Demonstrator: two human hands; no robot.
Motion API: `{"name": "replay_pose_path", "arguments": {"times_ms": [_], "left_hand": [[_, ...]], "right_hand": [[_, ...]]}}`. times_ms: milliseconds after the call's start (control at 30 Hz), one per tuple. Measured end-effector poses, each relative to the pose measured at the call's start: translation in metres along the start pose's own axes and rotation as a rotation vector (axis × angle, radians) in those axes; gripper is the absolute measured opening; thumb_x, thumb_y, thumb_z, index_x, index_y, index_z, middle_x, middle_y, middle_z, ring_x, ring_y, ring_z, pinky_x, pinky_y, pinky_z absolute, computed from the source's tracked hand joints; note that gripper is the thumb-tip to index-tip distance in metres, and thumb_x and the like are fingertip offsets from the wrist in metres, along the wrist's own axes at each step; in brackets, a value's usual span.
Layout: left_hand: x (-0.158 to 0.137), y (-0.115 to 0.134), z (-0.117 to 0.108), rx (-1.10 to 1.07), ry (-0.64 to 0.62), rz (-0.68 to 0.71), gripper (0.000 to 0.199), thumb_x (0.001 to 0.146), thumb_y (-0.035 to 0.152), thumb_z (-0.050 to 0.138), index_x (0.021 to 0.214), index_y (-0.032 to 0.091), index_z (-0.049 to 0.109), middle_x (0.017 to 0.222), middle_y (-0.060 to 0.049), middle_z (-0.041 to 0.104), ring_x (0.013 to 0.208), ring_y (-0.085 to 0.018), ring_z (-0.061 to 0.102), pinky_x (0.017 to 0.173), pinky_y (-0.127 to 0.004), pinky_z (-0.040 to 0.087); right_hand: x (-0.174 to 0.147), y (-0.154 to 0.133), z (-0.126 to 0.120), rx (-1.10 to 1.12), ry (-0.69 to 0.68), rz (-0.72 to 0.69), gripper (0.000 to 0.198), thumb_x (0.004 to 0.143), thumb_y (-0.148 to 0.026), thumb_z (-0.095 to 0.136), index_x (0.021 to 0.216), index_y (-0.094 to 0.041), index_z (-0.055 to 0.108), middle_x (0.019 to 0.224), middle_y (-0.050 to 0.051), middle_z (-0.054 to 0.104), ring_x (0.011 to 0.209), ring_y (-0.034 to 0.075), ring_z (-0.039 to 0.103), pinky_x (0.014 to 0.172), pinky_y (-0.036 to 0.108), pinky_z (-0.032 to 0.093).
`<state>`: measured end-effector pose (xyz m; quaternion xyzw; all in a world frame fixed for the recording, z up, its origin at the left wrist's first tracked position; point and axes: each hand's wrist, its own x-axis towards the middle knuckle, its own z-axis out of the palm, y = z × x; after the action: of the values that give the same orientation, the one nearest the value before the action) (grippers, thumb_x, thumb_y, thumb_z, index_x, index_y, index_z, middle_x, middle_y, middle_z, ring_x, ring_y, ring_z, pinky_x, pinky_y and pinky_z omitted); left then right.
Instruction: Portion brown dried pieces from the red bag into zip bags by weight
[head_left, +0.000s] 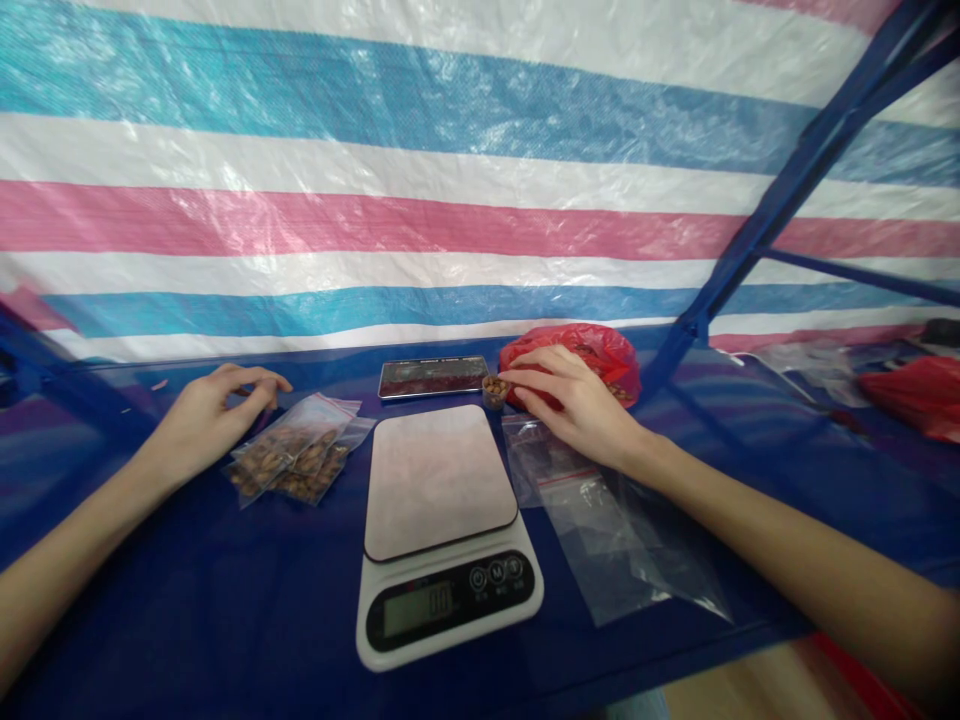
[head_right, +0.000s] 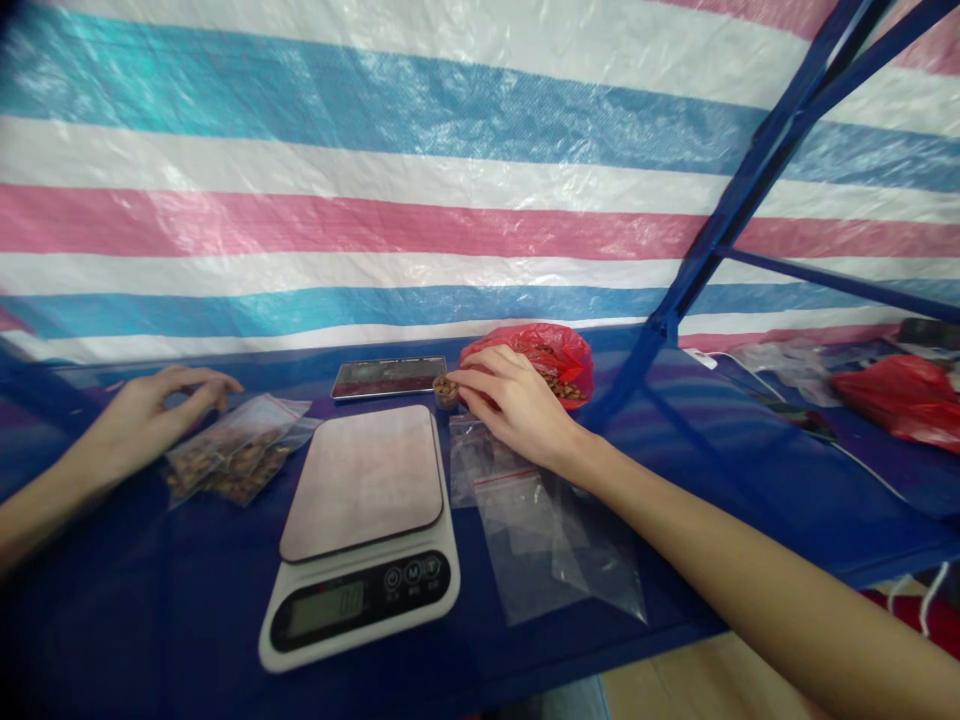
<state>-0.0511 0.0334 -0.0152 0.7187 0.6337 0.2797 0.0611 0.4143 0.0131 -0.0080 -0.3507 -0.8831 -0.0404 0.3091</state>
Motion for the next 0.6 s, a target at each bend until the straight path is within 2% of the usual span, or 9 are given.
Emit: {"name": "replay_pose_path", "arguments": {"times_ms": [200, 300, 400, 467, 600], "left_hand": [[0.001, 0.001, -0.002, -0.019, 0.002, 0.011, 0.045, 0.086, 0.061, 0.052, 0.077, 0.022, 0.073, 0.104, -0.013, 0.081, 0.106, -0.031, 0.072, 0.081, -0.034, 0.058], [0.0, -0.001, 0.0, -0.021, 0.01, 0.011, 0.045, 0.087, 0.059, 0.052, 0.085, 0.022, 0.077, 0.098, -0.012, 0.081, 0.101, -0.03, 0.072, 0.08, -0.033, 0.057], [0.001, -0.006, 0.003, -0.041, 0.015, 0.01, 0.048, 0.087, 0.06, 0.052, 0.093, 0.021, 0.079, 0.094, -0.01, 0.08, 0.099, -0.029, 0.072, 0.081, -0.034, 0.057], [0.002, -0.01, 0.005, -0.051, 0.019, 0.015, 0.048, 0.087, 0.06, 0.052, 0.095, 0.021, 0.08, 0.092, -0.009, 0.08, 0.097, -0.028, 0.072, 0.084, -0.035, 0.057], [0.005, -0.012, 0.007, -0.029, 0.035, 0.052, 0.045, 0.087, 0.058, 0.052, 0.092, 0.024, 0.08, 0.087, -0.008, 0.08, 0.1, -0.03, 0.071, 0.094, -0.041, 0.056]], "right_hand": [[-0.001, -0.002, 0.004, 0.009, 0.022, -0.012, 0.031, 0.109, -0.026, 0.055, 0.13, -0.024, 0.078, 0.125, 0.012, 0.077, 0.122, 0.031, 0.066, 0.105, 0.053, 0.055], [-0.001, -0.006, 0.003, 0.007, 0.037, -0.019, 0.035, 0.109, -0.026, 0.055, 0.139, -0.025, 0.074, 0.131, 0.013, 0.075, 0.125, 0.031, 0.065, 0.107, 0.054, 0.054], [0.0, -0.009, 0.005, -0.007, -0.021, -0.032, 0.037, 0.108, -0.028, 0.059, 0.142, -0.026, 0.072, 0.136, 0.013, 0.073, 0.128, 0.032, 0.064, 0.108, 0.055, 0.054], [0.002, -0.009, 0.01, -0.007, -0.022, -0.011, 0.035, 0.107, -0.029, 0.062, 0.14, -0.025, 0.073, 0.134, 0.013, 0.073, 0.127, 0.032, 0.064, 0.107, 0.054, 0.054], [0.011, -0.006, 0.026, -0.008, 0.103, 0.037, 0.026, 0.105, -0.028, 0.067, 0.127, -0.024, 0.079, 0.124, 0.013, 0.076, 0.117, 0.031, 0.067, 0.102, 0.051, 0.056]]}}
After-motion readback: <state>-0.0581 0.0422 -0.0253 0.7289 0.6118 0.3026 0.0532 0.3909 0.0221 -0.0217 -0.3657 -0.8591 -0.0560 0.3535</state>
